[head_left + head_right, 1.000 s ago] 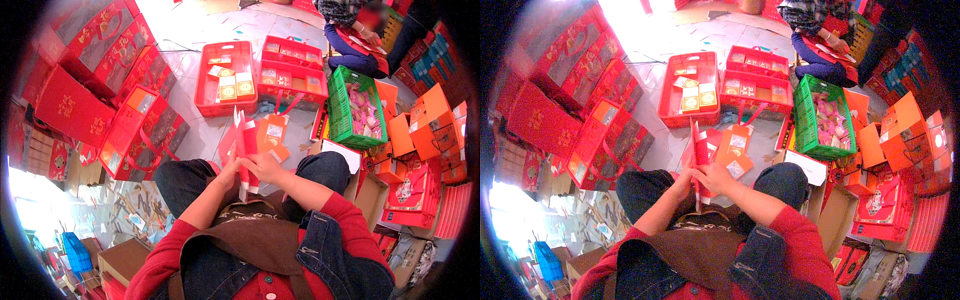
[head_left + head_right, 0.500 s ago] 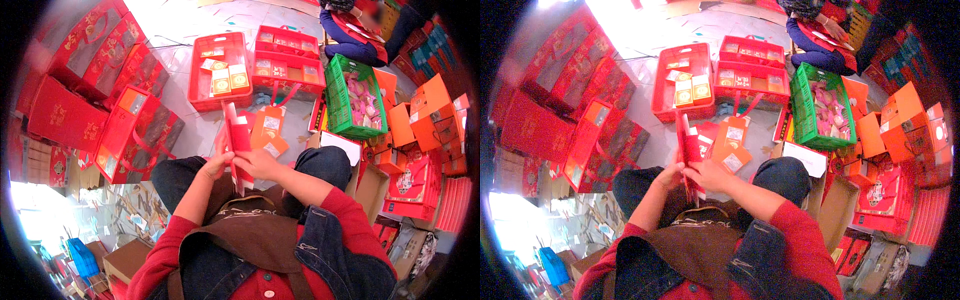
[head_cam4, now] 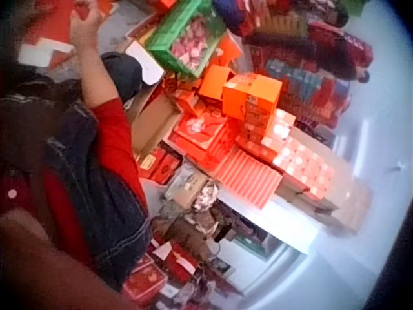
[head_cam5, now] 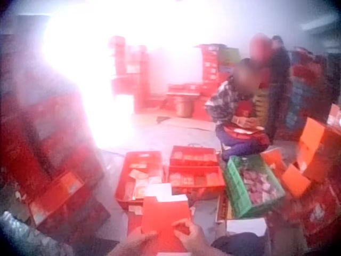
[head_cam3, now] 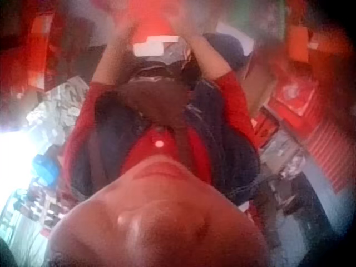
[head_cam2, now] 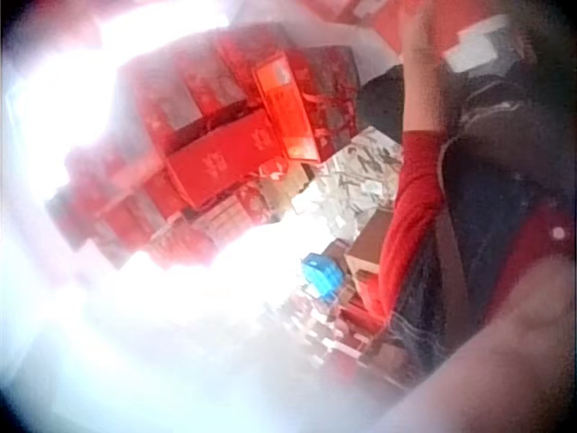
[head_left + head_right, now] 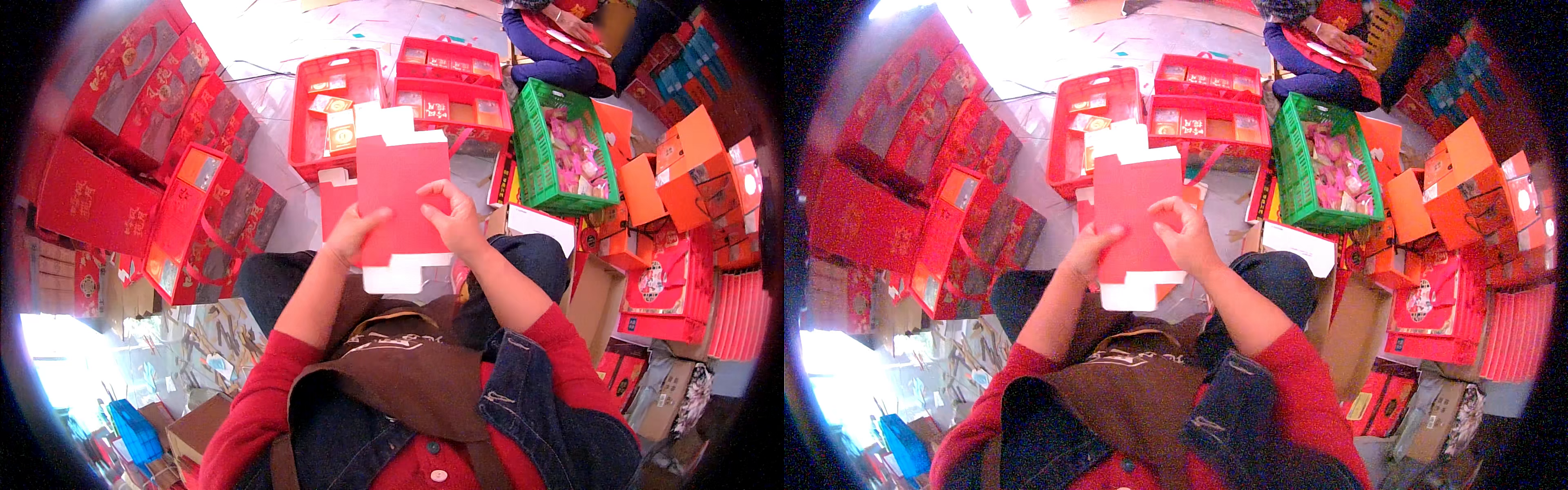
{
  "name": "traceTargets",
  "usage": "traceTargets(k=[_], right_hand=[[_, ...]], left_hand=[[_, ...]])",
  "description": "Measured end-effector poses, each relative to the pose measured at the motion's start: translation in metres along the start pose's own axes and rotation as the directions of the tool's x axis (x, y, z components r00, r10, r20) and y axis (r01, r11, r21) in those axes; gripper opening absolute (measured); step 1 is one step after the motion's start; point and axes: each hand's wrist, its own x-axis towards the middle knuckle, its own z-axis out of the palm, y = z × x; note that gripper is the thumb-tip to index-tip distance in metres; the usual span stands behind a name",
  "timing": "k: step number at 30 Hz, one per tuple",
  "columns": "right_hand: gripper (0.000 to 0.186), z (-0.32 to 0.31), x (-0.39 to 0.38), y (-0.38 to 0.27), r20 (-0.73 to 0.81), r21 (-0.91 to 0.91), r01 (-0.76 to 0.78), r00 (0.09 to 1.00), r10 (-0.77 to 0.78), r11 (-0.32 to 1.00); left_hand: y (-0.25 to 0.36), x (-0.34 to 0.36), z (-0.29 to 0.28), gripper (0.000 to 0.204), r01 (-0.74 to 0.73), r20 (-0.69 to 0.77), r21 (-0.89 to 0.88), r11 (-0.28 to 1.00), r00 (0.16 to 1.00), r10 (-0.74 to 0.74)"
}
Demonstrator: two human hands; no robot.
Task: The person sits on the floor and folds orange and red paper envelopes, inserting white paper inserts into them. They then place the folded envelopes into red plastic gift bags and arrange them in a red tray.
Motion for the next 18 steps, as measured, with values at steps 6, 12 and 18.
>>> traceTargets(k=[6,12,18], right_hand=[[0.028,-0.028,0.006,-0.049,-0.086,-0.537,0.428,0.829,-0.552,0.727],[0.037,-0.024,0.007,-0.065,0.147,-0.538,0.379,0.922,-0.359,0.753],[0.021,-0.045,0.007,-0.062,0.445,-0.469,0.251,0.895,-0.019,0.847]], left_hand=[[-0.013,-0.035,0.024,0.033,-0.096,-0.101,0.425,0.9,0.983,0.152],[-0.012,-0.049,0.033,0.026,-0.214,0.059,0.698,0.683,0.968,0.243],[-0.004,-0.057,0.03,0.065,-0.105,-0.07,0.913,0.395,0.912,0.404]])
